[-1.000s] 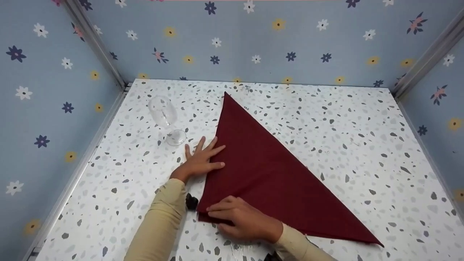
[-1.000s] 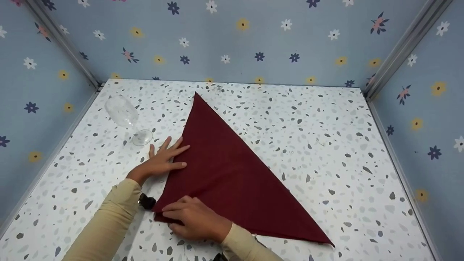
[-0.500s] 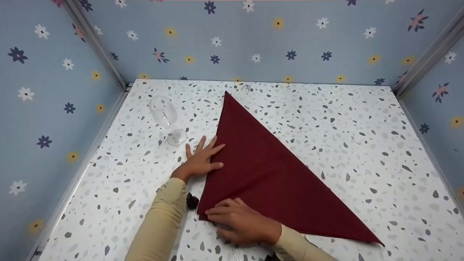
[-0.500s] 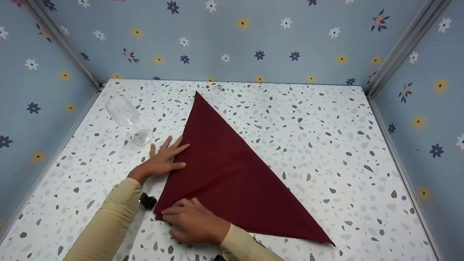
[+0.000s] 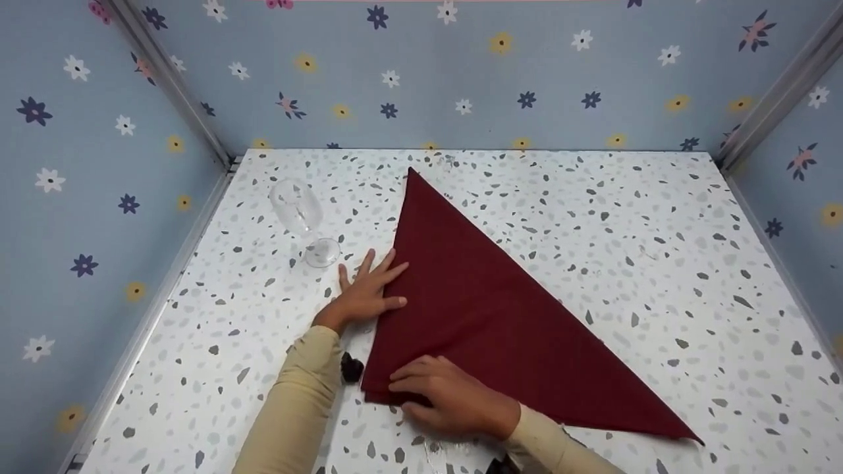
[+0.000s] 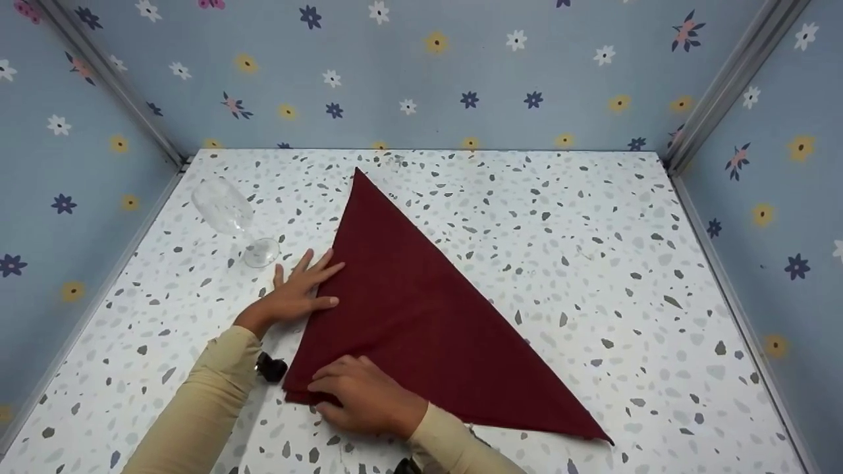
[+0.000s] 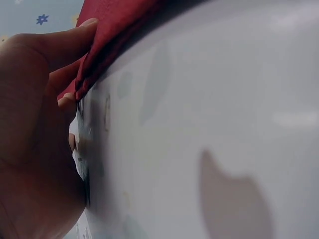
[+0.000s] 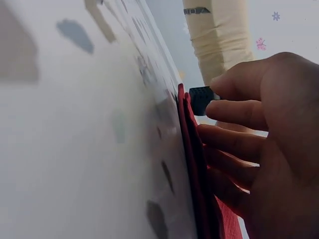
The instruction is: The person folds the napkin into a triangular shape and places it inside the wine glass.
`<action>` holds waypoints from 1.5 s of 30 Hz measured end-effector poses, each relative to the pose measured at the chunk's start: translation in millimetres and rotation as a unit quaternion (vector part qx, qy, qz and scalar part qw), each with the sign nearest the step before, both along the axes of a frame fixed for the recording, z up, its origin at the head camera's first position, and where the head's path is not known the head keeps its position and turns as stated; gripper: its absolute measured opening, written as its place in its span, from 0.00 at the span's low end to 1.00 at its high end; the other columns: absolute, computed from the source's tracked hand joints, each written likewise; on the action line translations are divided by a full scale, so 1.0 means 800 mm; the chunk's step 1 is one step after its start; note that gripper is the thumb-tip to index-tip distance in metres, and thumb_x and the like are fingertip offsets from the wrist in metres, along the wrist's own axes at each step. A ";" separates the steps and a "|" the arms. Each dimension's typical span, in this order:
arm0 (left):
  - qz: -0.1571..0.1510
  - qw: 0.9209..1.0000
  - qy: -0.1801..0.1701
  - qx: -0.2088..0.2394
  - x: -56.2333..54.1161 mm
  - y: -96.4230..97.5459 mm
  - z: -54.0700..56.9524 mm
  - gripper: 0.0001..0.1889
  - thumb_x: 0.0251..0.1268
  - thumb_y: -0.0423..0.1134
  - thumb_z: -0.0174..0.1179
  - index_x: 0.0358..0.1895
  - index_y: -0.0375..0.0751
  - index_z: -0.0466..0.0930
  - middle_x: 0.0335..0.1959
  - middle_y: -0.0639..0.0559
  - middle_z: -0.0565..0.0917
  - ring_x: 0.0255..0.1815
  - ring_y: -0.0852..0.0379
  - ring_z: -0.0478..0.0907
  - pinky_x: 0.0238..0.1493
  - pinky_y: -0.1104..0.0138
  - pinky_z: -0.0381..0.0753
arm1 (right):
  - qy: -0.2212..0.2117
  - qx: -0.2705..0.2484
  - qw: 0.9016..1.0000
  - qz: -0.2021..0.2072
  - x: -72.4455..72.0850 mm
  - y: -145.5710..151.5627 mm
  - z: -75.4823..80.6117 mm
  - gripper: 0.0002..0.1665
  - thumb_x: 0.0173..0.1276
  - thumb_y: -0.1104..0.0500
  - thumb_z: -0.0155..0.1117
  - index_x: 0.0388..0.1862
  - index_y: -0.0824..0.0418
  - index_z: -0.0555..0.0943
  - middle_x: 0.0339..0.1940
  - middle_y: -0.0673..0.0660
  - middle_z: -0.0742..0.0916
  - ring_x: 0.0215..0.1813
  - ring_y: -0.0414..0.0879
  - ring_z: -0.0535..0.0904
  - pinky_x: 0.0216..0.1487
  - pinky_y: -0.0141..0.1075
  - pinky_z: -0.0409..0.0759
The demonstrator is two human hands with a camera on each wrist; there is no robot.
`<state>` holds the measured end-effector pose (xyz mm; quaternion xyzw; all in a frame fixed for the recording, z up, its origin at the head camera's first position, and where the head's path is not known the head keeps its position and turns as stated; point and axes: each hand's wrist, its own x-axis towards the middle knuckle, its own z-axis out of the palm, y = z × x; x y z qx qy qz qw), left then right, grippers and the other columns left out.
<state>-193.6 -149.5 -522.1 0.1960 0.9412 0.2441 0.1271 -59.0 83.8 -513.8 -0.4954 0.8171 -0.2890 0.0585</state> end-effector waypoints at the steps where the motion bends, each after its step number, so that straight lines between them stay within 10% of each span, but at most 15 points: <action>1: 0.000 1.000 0.002 0.001 0.000 0.000 0.000 0.42 0.68 0.64 0.57 0.80 0.54 0.56 0.83 0.52 0.43 0.81 0.41 0.28 0.65 0.30 0.18 | 0.007 0.001 1.000 -0.011 -0.001 0.001 0.000 0.18 0.74 0.55 0.60 0.59 0.56 0.84 0.61 0.49 0.82 0.62 0.44 0.74 0.59 0.40 0.73; 16: 0.002 1.000 0.005 0.013 0.005 -0.001 0.003 0.40 0.69 0.61 0.58 0.79 0.51 0.58 0.82 0.49 0.46 0.81 0.39 0.29 0.64 0.29 0.19 | 0.007 -0.009 0.988 -0.156 -0.013 0.026 -0.003 0.13 0.71 0.57 0.64 0.52 0.55 0.87 0.54 0.45 0.85 0.57 0.42 0.76 0.53 0.45 0.71; 36: 0.003 1.000 0.001 0.017 0.001 0.000 0.003 0.41 0.67 0.62 0.59 0.79 0.53 0.58 0.82 0.51 0.46 0.81 0.40 0.29 0.64 0.30 0.17 | 0.028 -0.024 0.961 -0.273 -0.021 0.063 -0.002 0.09 0.67 0.59 0.68 0.46 0.55 0.87 0.48 0.46 0.85 0.52 0.45 0.78 0.48 0.47 0.70; 45: 0.002 1.000 -0.003 0.016 0.000 -0.001 -0.001 0.42 0.67 0.63 0.58 0.80 0.54 0.57 0.83 0.52 0.44 0.81 0.40 0.28 0.64 0.31 0.16 | 0.095 0.047 0.954 -0.281 -0.015 0.070 0.000 0.17 0.65 0.54 0.70 0.52 0.56 0.86 0.51 0.54 0.81 0.52 0.51 0.75 0.49 0.50 0.71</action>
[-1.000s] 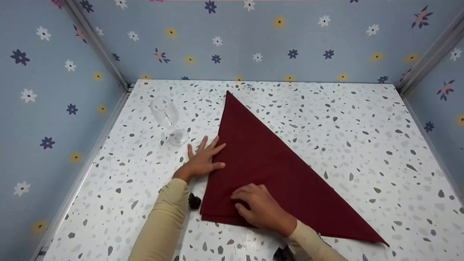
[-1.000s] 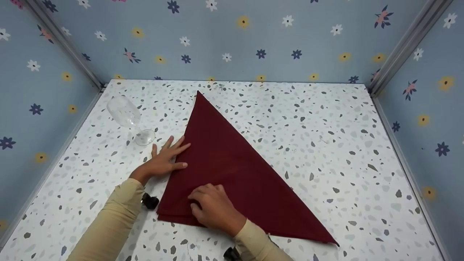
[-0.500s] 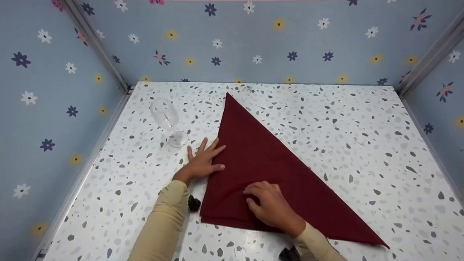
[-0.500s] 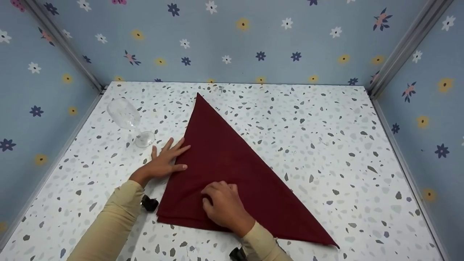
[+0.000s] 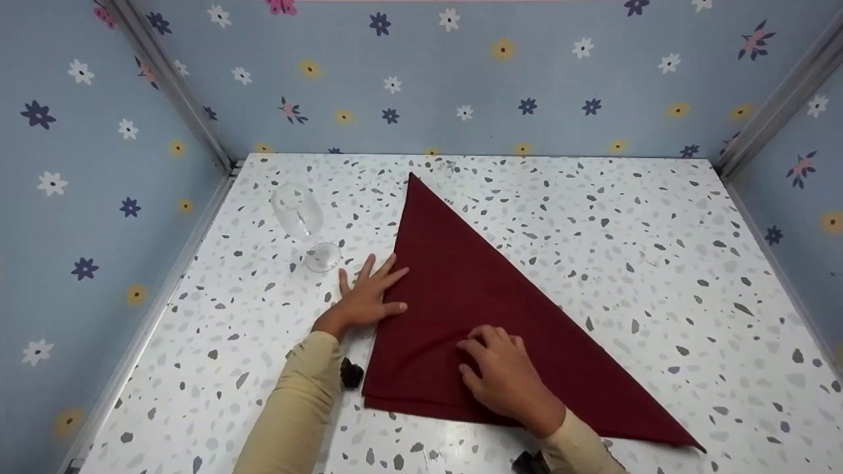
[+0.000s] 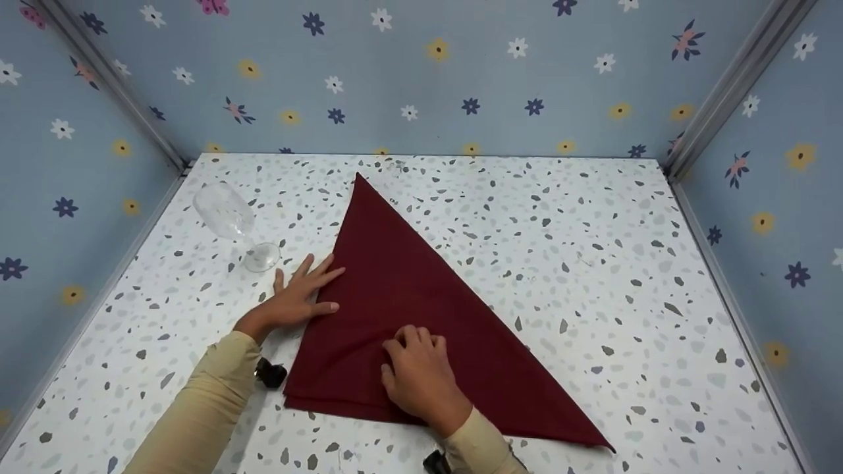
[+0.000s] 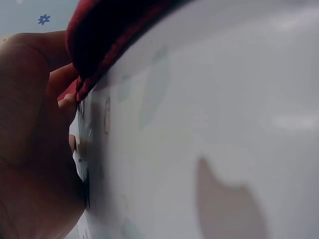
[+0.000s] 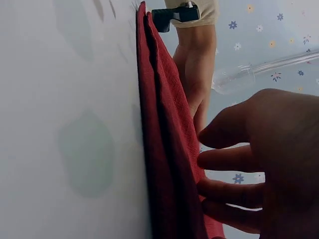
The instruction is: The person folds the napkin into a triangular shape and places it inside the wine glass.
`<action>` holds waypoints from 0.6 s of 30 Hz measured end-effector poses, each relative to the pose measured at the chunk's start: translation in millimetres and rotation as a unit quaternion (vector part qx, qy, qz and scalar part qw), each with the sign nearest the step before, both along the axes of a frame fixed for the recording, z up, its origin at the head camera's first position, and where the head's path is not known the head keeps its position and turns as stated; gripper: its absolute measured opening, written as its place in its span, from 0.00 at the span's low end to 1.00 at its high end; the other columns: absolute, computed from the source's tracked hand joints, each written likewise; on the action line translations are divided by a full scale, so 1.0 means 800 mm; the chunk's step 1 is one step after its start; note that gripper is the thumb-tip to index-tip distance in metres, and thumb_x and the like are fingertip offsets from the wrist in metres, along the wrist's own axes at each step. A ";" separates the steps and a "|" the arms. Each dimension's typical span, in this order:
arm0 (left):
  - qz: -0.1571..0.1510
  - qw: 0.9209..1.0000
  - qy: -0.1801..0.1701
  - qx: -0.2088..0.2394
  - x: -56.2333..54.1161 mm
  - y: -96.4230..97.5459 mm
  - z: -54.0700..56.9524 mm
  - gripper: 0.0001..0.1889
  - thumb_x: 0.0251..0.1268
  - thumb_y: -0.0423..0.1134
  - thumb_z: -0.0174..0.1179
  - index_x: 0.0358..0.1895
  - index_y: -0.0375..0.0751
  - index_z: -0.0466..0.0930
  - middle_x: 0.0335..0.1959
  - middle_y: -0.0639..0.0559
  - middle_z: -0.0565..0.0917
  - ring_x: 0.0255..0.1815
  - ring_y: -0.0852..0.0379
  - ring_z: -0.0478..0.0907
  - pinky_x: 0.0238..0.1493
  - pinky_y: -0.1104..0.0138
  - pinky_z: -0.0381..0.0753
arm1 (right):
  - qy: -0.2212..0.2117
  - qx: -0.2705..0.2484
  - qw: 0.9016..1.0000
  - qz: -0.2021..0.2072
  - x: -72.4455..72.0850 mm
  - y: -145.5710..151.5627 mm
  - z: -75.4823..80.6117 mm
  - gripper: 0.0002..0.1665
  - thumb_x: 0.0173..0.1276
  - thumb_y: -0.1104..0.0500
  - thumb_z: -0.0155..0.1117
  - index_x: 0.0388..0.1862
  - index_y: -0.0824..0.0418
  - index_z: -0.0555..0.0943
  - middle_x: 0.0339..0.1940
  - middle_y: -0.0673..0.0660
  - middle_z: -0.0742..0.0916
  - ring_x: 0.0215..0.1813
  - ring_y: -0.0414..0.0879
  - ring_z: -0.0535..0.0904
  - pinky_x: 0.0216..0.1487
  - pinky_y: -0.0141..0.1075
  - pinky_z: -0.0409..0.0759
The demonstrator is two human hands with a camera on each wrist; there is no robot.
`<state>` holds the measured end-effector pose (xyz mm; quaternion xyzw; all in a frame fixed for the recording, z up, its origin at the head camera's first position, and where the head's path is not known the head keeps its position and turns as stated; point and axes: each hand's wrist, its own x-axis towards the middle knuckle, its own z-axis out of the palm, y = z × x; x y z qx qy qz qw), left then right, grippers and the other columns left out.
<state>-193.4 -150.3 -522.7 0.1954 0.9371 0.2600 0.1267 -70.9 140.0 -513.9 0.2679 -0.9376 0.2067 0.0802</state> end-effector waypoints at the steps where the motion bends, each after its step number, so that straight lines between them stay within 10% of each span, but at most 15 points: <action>1: 0.001 1.000 0.000 0.001 0.001 0.000 -0.001 0.42 0.67 0.63 0.58 0.80 0.54 0.57 0.83 0.52 0.44 0.81 0.40 0.28 0.64 0.31 0.16 | 0.003 0.011 1.000 -0.002 0.001 0.000 0.000 0.17 0.65 0.54 0.70 0.52 0.56 0.86 0.50 0.55 0.80 0.52 0.51 0.75 0.48 0.51 0.72; 18: -0.001 1.000 0.010 0.004 0.003 0.001 0.001 0.41 0.68 0.62 0.58 0.80 0.53 0.58 0.82 0.50 0.45 0.81 0.38 0.29 0.64 0.30 0.17 | -0.017 0.130 0.989 -0.072 0.018 -0.004 0.018 0.25 0.66 0.46 0.69 0.59 0.55 0.84 0.59 0.58 0.80 0.56 0.58 0.75 0.39 0.57 0.78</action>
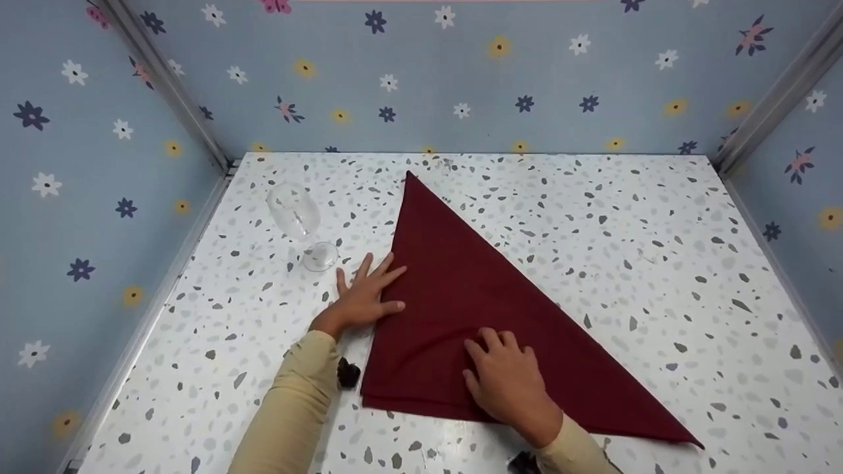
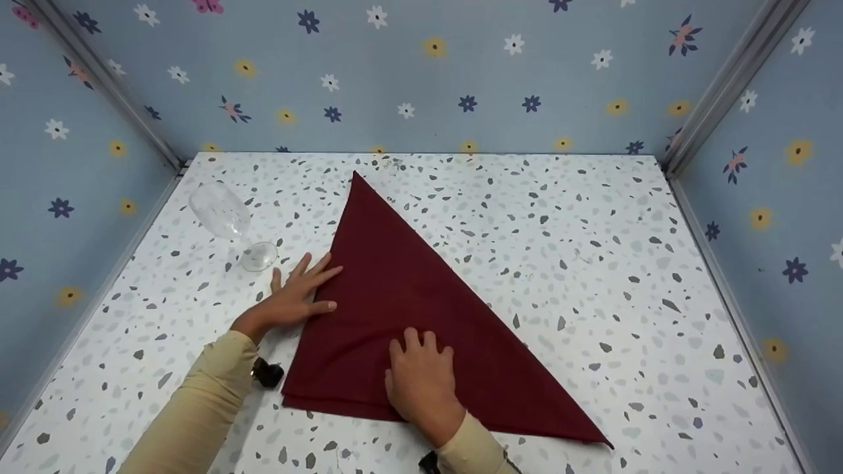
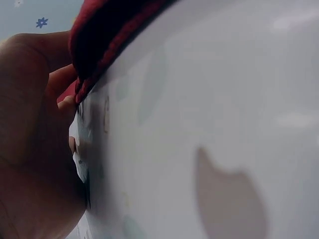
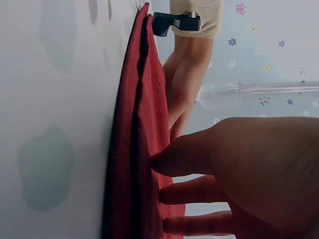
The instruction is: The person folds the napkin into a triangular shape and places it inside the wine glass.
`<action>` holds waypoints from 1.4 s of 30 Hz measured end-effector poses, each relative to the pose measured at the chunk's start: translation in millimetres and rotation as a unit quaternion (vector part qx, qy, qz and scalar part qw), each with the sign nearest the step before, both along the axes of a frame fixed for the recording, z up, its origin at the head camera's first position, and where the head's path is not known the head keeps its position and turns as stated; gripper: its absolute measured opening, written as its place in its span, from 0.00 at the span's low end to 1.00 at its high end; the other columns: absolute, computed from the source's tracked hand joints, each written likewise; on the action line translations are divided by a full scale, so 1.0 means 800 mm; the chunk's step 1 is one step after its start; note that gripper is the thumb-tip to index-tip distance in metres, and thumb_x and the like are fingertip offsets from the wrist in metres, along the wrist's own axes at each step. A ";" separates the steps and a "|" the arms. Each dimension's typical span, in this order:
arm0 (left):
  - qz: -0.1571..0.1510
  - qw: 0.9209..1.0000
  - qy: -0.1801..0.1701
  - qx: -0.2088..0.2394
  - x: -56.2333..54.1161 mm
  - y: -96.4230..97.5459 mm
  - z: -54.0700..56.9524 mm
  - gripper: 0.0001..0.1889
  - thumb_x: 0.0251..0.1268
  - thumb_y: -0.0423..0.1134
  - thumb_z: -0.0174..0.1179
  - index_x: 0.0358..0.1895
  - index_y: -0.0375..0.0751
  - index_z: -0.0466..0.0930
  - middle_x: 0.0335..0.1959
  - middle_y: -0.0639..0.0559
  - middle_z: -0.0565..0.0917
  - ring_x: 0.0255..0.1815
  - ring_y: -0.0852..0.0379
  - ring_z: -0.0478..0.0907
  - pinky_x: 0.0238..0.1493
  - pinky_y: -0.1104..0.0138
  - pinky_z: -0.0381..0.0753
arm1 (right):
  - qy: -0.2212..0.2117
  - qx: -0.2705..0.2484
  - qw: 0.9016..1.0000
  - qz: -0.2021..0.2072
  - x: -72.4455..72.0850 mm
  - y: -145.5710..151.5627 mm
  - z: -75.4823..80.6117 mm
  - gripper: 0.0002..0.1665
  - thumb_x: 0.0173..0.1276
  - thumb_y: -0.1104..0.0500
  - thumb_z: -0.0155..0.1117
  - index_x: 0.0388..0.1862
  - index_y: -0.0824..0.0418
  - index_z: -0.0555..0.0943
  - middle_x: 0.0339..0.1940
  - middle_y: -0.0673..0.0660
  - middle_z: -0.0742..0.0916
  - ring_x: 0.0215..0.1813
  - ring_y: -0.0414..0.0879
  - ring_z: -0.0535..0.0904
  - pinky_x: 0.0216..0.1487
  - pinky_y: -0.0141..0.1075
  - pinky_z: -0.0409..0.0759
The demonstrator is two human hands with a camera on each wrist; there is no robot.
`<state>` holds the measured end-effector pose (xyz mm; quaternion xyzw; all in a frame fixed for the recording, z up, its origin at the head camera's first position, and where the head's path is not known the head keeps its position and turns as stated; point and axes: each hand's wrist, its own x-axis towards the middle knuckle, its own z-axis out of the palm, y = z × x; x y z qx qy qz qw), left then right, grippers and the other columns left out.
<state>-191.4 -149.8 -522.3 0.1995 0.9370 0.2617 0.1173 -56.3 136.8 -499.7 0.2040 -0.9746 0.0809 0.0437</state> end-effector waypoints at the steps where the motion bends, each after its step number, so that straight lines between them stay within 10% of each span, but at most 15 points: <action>1: -0.001 1.000 -0.001 0.000 0.000 0.000 0.000 0.41 0.68 0.62 0.59 0.80 0.52 0.58 0.83 0.50 0.45 0.81 0.38 0.29 0.64 0.30 0.16 | -0.001 0.002 1.000 0.000 0.000 0.000 0.000 0.26 0.66 0.46 0.69 0.59 0.55 0.84 0.59 0.58 0.80 0.56 0.58 0.75 0.39 0.57 0.79; 42: 0.000 0.999 -0.010 -0.042 0.002 0.005 0.003 0.41 0.71 0.65 0.52 0.81 0.55 0.51 0.83 0.52 0.40 0.80 0.41 0.24 0.64 0.31 0.15 | -0.060 -0.025 0.998 0.020 -0.017 0.021 0.002 0.38 0.61 0.38 0.72 0.62 0.60 0.80 0.64 0.61 0.76 0.65 0.59 0.71 0.58 0.56 0.76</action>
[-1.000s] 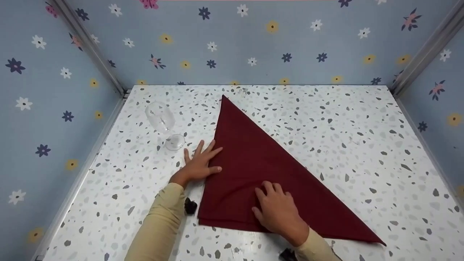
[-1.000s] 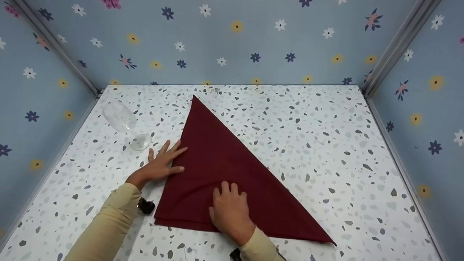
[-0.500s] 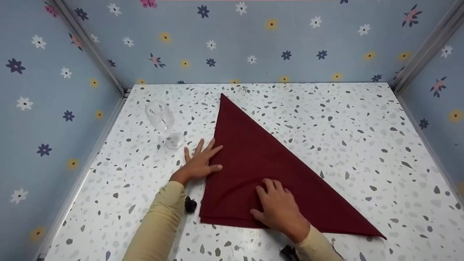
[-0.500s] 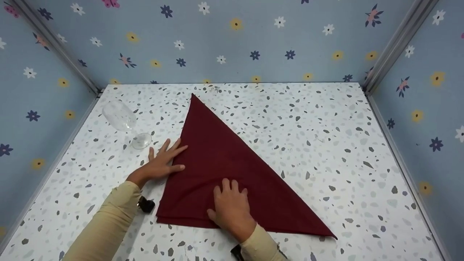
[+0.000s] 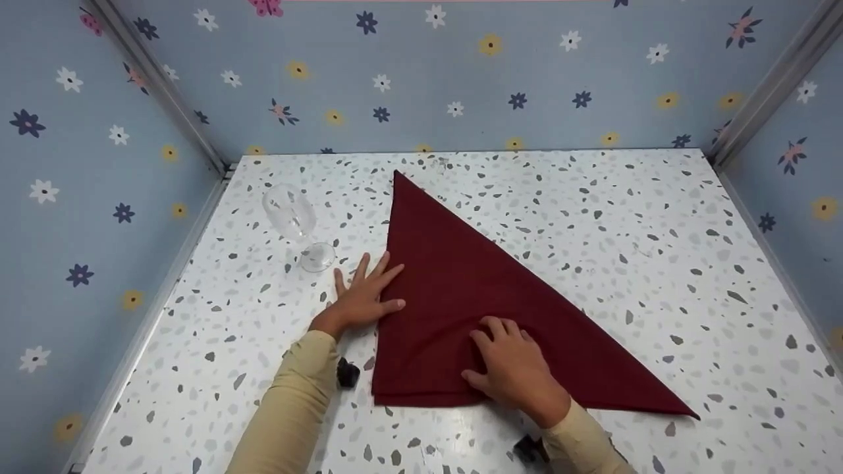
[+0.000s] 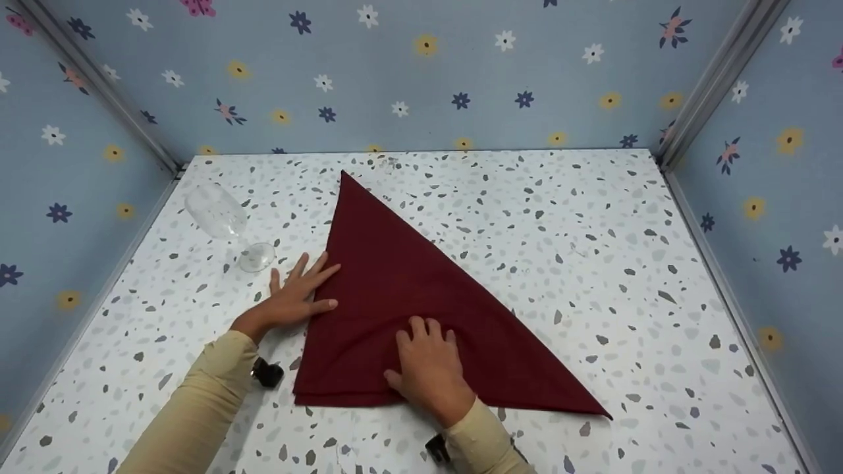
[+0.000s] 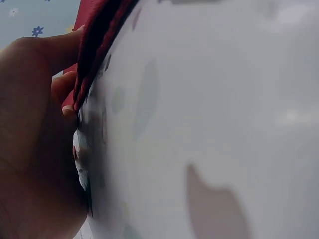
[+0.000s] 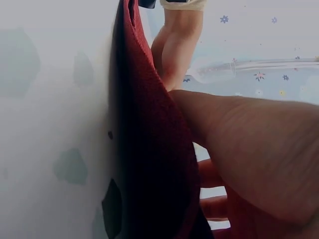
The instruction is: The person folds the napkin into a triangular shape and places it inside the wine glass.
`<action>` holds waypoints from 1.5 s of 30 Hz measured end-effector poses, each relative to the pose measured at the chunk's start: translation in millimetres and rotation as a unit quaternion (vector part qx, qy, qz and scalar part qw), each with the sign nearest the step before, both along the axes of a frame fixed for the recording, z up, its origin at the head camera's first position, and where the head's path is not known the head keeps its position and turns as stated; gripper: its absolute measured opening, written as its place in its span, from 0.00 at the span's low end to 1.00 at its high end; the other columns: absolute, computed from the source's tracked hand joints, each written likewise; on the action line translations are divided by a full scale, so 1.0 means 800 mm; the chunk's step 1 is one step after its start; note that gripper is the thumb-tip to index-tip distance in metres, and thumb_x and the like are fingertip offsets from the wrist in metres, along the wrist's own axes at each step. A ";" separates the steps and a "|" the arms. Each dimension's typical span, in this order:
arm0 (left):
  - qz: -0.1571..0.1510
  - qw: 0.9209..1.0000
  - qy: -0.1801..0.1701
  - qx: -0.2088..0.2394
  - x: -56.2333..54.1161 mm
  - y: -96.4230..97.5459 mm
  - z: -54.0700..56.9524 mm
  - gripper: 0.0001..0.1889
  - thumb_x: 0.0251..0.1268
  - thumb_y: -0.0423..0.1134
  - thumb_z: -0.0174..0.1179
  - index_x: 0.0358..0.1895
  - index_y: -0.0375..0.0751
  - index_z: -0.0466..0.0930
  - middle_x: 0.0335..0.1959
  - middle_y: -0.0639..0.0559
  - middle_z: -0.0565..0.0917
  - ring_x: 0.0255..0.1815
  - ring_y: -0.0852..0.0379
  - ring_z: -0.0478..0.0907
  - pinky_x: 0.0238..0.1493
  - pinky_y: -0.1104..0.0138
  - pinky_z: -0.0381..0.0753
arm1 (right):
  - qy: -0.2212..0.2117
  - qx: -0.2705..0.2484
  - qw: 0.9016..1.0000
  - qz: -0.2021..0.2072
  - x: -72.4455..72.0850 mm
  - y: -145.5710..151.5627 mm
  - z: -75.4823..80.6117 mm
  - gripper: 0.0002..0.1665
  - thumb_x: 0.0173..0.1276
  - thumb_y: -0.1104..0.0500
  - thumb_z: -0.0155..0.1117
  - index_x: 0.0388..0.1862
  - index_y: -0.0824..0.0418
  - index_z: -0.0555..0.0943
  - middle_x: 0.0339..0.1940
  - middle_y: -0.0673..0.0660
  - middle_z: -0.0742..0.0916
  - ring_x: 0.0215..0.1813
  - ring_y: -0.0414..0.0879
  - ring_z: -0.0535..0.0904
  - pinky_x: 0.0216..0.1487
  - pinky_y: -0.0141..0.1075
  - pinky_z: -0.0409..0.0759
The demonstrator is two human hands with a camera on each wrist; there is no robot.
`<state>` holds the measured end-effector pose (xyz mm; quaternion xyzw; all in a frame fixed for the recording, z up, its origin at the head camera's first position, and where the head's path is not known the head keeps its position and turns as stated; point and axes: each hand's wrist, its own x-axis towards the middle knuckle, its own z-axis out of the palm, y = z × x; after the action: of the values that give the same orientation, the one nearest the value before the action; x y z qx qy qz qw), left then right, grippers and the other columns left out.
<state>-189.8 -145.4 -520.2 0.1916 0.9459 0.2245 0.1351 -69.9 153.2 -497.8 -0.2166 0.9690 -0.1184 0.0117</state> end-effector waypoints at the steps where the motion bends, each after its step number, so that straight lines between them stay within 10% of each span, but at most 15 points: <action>1: 0.001 1.000 0.001 0.002 0.000 0.001 0.000 0.41 0.71 0.65 0.52 0.81 0.55 0.51 0.83 0.51 0.40 0.80 0.40 0.25 0.64 0.31 0.15 | 0.000 -0.002 1.000 -0.001 0.000 0.001 0.000 0.37 0.62 0.38 0.71 0.62 0.60 0.80 0.64 0.61 0.77 0.65 0.59 0.71 0.58 0.56 0.76; 22: -0.005 1.000 -0.002 0.018 -0.001 0.011 -0.002 0.42 0.69 0.64 0.55 0.81 0.53 0.53 0.83 0.51 0.42 0.80 0.39 0.26 0.64 0.31 0.15 | 0.040 -0.029 0.983 -0.176 -0.002 0.054 0.000 0.28 0.63 0.49 0.71 0.56 0.65 0.81 0.56 0.67 0.79 0.56 0.64 0.75 0.39 0.64 0.77; 45: 0.017 1.000 -0.008 -0.002 0.008 0.014 0.006 0.40 0.71 0.64 0.54 0.81 0.56 0.54 0.83 0.51 0.42 0.80 0.38 0.25 0.63 0.28 0.18 | 0.008 -0.065 0.983 -0.171 -0.065 0.103 -0.003 0.24 0.69 0.54 0.66 0.56 0.69 0.81 0.59 0.67 0.78 0.59 0.63 0.74 0.49 0.67 0.74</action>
<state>-183.5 -134.1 -515.6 0.1736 0.9483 0.2268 0.1388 -122.0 235.5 -500.1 -0.0493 0.9820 -0.1797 -0.0306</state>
